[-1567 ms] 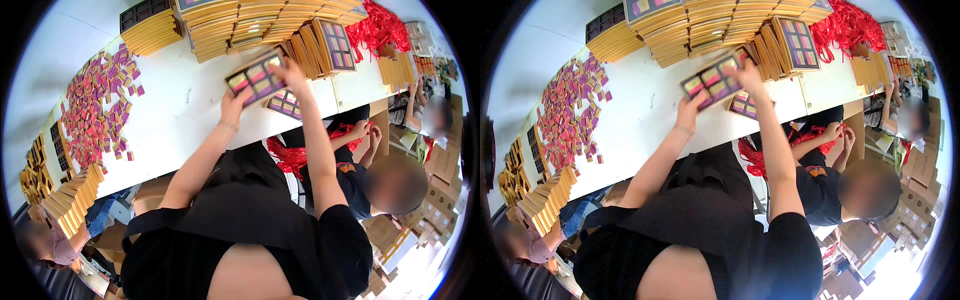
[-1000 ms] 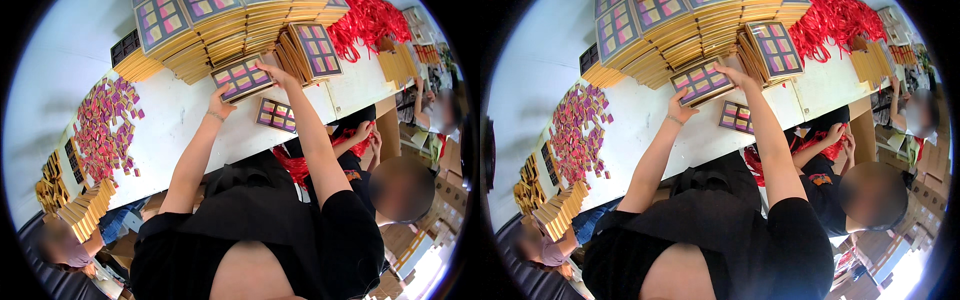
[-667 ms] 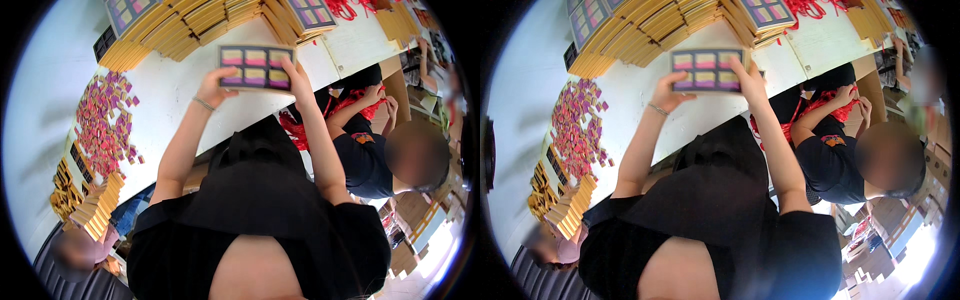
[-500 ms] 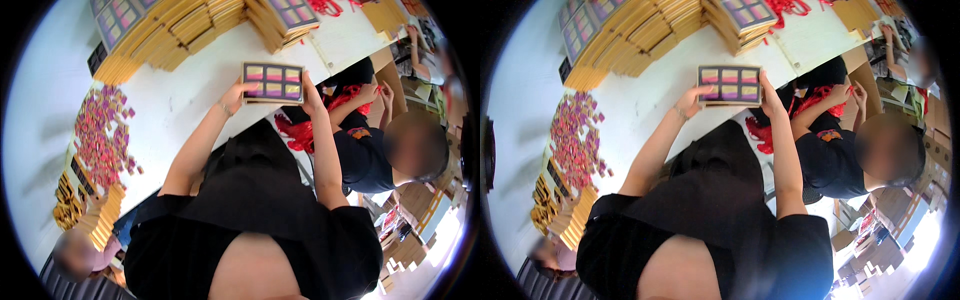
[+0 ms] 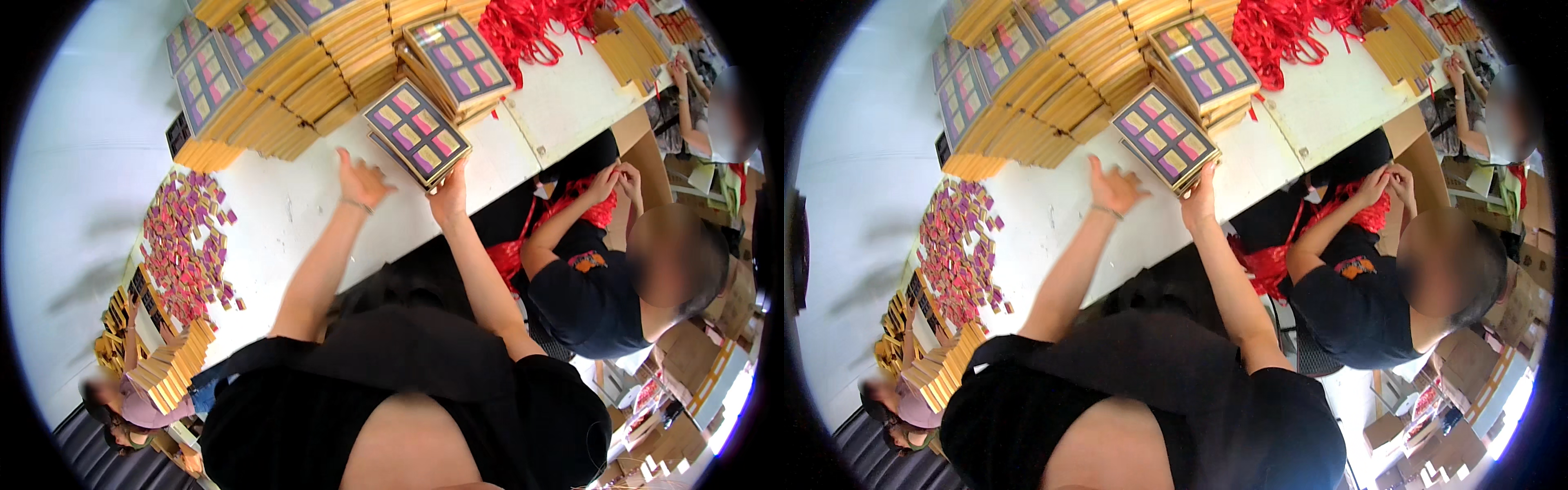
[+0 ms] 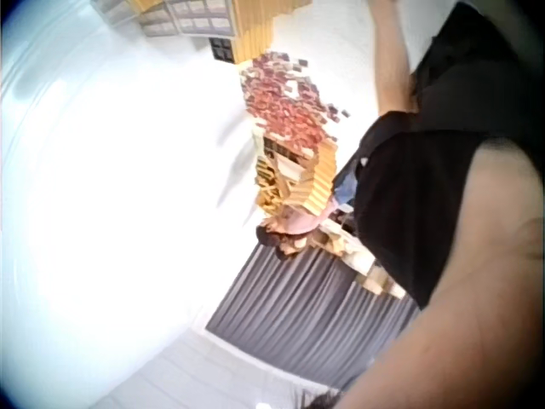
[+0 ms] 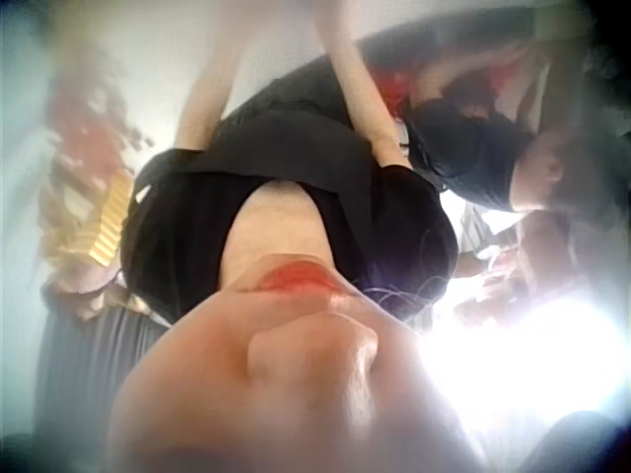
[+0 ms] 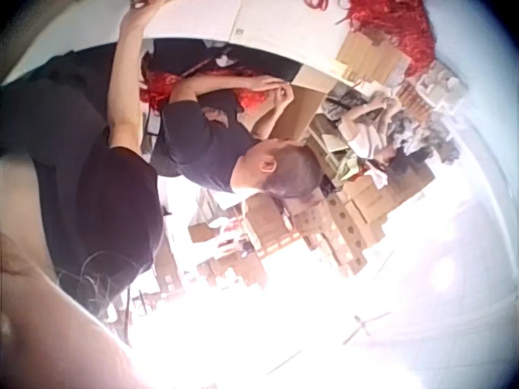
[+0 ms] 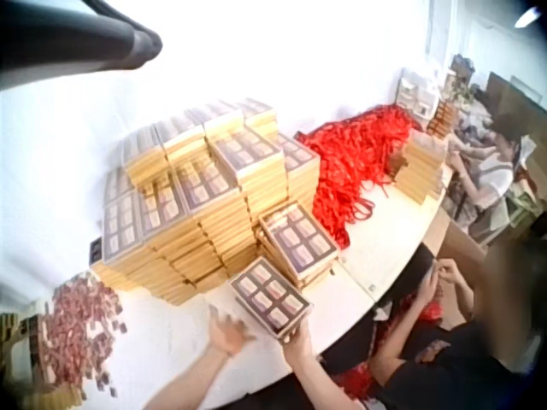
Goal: The person places small pink and gold wrapped chocolates into open chocolate box trays on a table. They then close the trays and stack the completed boxes. Another person is visible working at the same table.
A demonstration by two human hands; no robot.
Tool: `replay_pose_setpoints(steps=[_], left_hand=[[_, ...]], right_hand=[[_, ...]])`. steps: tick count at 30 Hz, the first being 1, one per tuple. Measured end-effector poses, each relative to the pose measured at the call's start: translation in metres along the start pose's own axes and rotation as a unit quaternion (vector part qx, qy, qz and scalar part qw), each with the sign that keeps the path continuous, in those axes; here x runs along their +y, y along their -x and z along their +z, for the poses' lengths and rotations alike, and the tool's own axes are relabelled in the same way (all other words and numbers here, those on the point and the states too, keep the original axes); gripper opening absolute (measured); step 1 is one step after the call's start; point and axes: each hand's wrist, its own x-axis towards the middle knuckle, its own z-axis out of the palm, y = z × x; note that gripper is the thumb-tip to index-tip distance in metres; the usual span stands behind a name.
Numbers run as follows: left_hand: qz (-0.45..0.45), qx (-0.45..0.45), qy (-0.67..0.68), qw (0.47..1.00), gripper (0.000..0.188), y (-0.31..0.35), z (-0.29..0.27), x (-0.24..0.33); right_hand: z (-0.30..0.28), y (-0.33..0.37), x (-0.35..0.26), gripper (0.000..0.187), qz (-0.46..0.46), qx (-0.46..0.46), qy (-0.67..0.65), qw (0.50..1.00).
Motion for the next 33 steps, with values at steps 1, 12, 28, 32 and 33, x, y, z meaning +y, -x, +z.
replay_pose_setpoints(steps=[1, 12, 28, 32, 33], left_hand=[[0.032, -0.095, 0.004, 0.995, 0.101, -0.013, 0.016, -0.006], [0.034, -0.218, 0.005, 0.975, 0.091, -0.059, 0.06, -0.016], [0.289, 0.018, -0.084, 0.953, 0.072, -0.056, 0.139, -0.02], [0.128, 0.09, -0.333, 0.93, 0.098, -0.033, 0.133, -0.009], [0.301, -0.013, -0.207, 0.931, 0.099, -0.011, 0.108, -0.004]], right_hand=[[0.0, -0.016, 0.004, 0.081, 0.03, -0.064, -0.007, 0.997], [-0.024, -0.086, -0.116, 0.095, -0.135, 0.145, 0.08, 0.977], [0.098, -0.097, -0.151, 0.077, -0.198, -0.001, -0.149, 0.969], [0.114, -0.053, -0.135, 0.069, -0.248, -0.078, 0.077, 0.963], [0.125, -0.041, -0.124, 0.067, -0.296, -0.088, 0.149, 0.939]])
